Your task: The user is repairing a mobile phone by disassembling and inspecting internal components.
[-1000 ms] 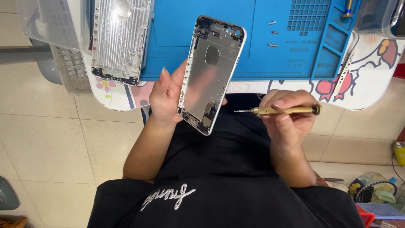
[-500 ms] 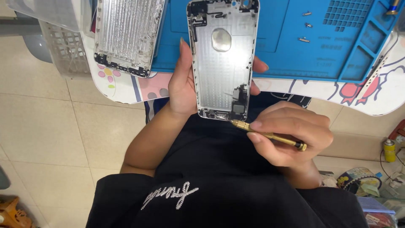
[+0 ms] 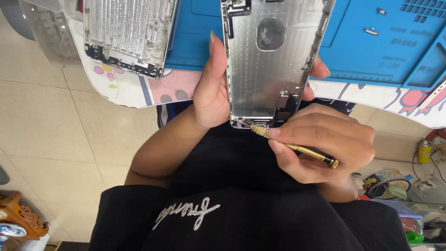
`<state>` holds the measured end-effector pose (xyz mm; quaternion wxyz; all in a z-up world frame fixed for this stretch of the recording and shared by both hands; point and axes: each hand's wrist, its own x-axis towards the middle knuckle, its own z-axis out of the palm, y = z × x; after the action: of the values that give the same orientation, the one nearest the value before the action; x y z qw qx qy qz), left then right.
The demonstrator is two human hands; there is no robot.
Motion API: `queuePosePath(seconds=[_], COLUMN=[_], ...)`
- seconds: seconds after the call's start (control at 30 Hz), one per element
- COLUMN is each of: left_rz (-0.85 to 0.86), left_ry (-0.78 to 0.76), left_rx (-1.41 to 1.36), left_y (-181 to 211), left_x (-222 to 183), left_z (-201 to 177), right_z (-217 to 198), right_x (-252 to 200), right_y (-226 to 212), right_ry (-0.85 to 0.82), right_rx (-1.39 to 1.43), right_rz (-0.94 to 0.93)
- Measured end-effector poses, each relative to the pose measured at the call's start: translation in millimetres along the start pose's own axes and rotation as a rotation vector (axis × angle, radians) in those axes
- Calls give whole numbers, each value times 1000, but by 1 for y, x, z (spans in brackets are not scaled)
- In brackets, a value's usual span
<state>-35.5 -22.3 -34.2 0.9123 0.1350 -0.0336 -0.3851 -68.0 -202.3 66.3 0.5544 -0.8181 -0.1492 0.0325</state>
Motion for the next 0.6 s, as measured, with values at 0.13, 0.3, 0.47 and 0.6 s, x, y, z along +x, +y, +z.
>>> queuePosePath(seconds=[0.13,0.3,0.47,0.6], left_rz=[-2,-5,-25,-32], left_ry=[3,-19,-22,-28], left_rx=[29,85,92,87], left_y=[2,2,4,5], left_x=[0,1,0,0], left_z=[2,1,1,2], right_z=[0,-1,-4,-3], right_x=[-2,0,1,-1], right_y=[6,13,20,22], right_ry=[13,8,-26,-42], right_rx=[-29,-21,6,-5], right_rz=[54,38,-26,-22])
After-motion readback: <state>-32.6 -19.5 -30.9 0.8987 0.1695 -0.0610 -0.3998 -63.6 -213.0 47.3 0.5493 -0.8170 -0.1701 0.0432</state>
